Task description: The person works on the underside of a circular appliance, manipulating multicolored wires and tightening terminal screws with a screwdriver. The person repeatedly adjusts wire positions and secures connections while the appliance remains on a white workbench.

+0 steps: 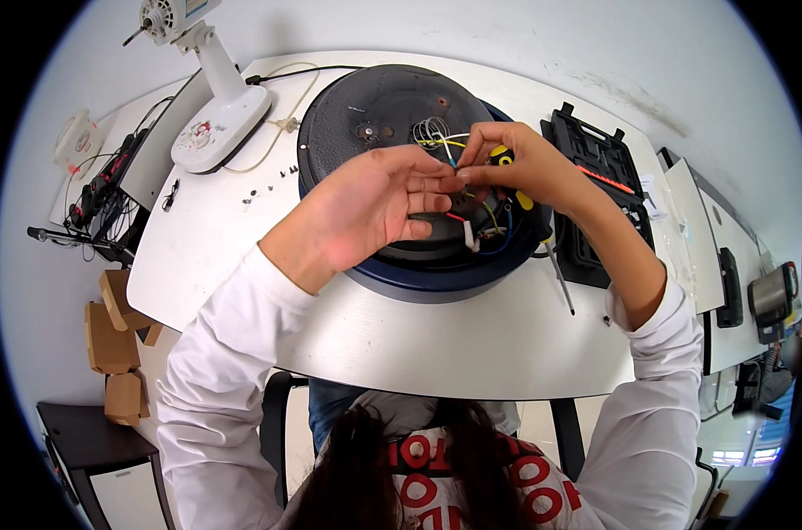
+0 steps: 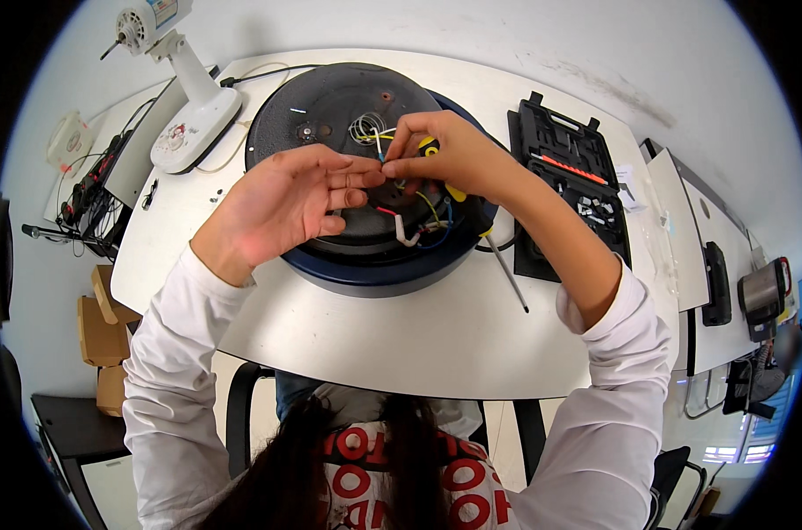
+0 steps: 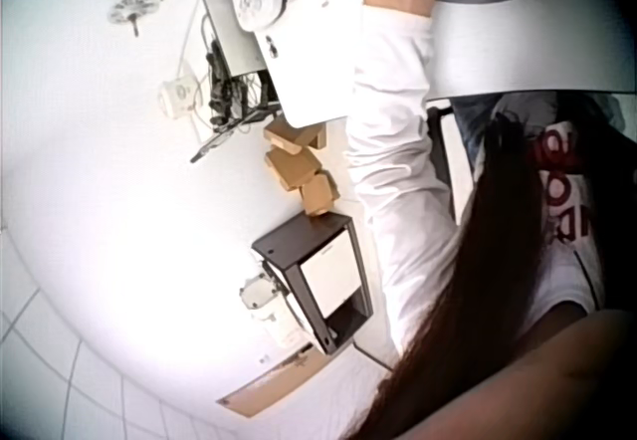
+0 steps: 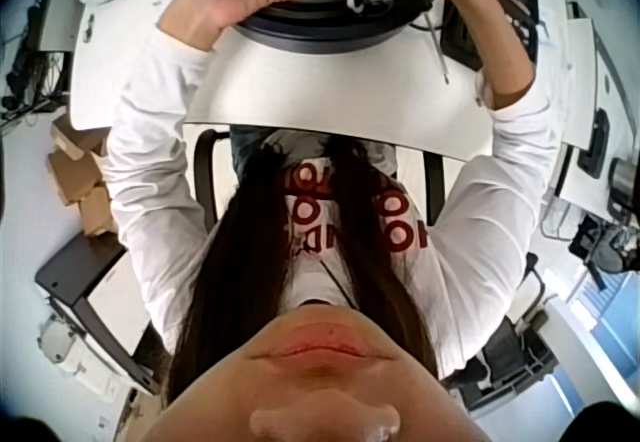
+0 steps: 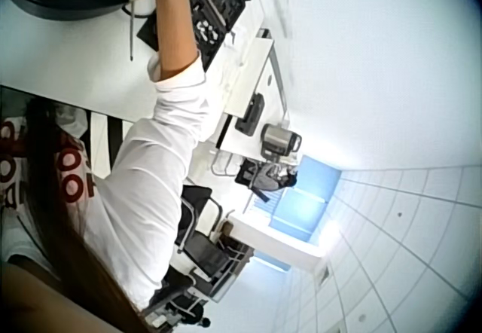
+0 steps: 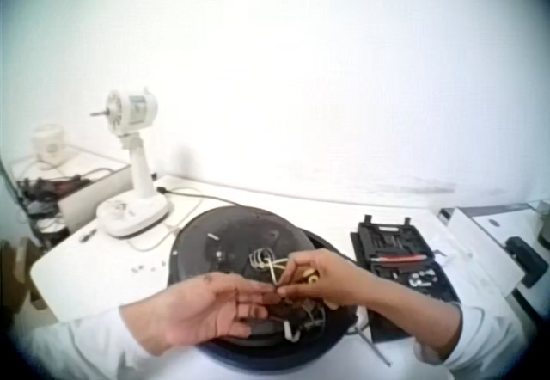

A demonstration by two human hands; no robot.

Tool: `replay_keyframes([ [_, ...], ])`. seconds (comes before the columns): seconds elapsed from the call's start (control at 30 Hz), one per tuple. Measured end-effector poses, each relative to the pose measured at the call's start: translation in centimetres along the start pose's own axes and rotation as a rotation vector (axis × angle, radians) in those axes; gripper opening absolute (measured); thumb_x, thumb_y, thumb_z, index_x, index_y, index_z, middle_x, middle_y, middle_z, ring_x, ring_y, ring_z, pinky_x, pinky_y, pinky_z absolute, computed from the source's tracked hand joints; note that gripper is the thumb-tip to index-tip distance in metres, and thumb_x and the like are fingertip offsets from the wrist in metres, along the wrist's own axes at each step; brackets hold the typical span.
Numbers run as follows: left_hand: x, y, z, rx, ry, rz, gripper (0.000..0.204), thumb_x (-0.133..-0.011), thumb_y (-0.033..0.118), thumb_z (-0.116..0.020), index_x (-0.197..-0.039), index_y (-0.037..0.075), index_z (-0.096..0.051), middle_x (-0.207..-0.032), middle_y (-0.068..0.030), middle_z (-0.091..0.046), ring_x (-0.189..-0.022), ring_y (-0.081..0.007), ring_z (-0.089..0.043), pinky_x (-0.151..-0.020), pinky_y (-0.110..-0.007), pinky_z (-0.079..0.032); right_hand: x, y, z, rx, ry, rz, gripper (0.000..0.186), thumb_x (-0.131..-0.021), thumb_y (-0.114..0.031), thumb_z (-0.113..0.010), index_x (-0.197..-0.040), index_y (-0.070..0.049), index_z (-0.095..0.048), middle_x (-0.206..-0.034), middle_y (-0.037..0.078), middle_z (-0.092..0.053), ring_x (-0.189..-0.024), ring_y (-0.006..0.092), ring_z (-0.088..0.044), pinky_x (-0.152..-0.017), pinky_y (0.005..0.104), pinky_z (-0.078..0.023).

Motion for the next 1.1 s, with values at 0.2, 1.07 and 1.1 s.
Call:
replay_keyframes([
  [0.2,1.0,0.4,1.0,-0.108,0.022,-0.105,0.04,-0.095,0.018,-0.05,-0.127,-0.006,-0.057,-0.112,-0.0069,-0.061,-0.087,-0.0109,-0.057,-0.067,-0.022,-0.049,-0.2,0.0,0.4,0.048,-0.01,-0.047,0.013,-0.083,-0.012,-0.076,-0.085,-0.004,-0.066,-0.077,0.004,-0.067,-0.067,0.0087,-0.062,-0.054,0.0223,-0.044],
  [1.07,4.9,1.7,6.7,-0.044,0.023,-0.496,0.045,-0.094,0.023,-0.05,-0.133,0.0,-0.057,-0.105,0.0028,-0.057,-0.086,-0.0061,-0.049,-0.071,-0.02,-0.04,-0.4,0.5,-0.4,0.438,0.253,-0.128,0.01,-0.078,-0.008,-0.078,-0.082,-0.001,-0.072,-0.075,0.002,-0.069,-0.069,0.0079,-0.058,-0.066,0.0235,-0.046],
  [1.1,4.8,1.7,6.7,-0.041,0.019,-0.506,0.045,-0.094,0.024,-0.05,-0.133,0.001,-0.057,-0.105,0.0028,-0.057,-0.086,-0.0061,-0.049,-0.071,-0.02,-0.039,-0.4,0.6,-0.4,0.435,0.254,-0.094,0.01,-0.078,-0.008,-0.078,-0.082,-0.001,-0.072,-0.075,0.002,-0.069,-0.069,0.0081,-0.059,-0.067,0.0237,-0.046],
])
Point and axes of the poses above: each hand's wrist, its own x-axis away from the middle knuckle, its own z-axis out of the back of the hand, y = z × x, the point moved 6 cm from there along -x, towards the middle knuckle
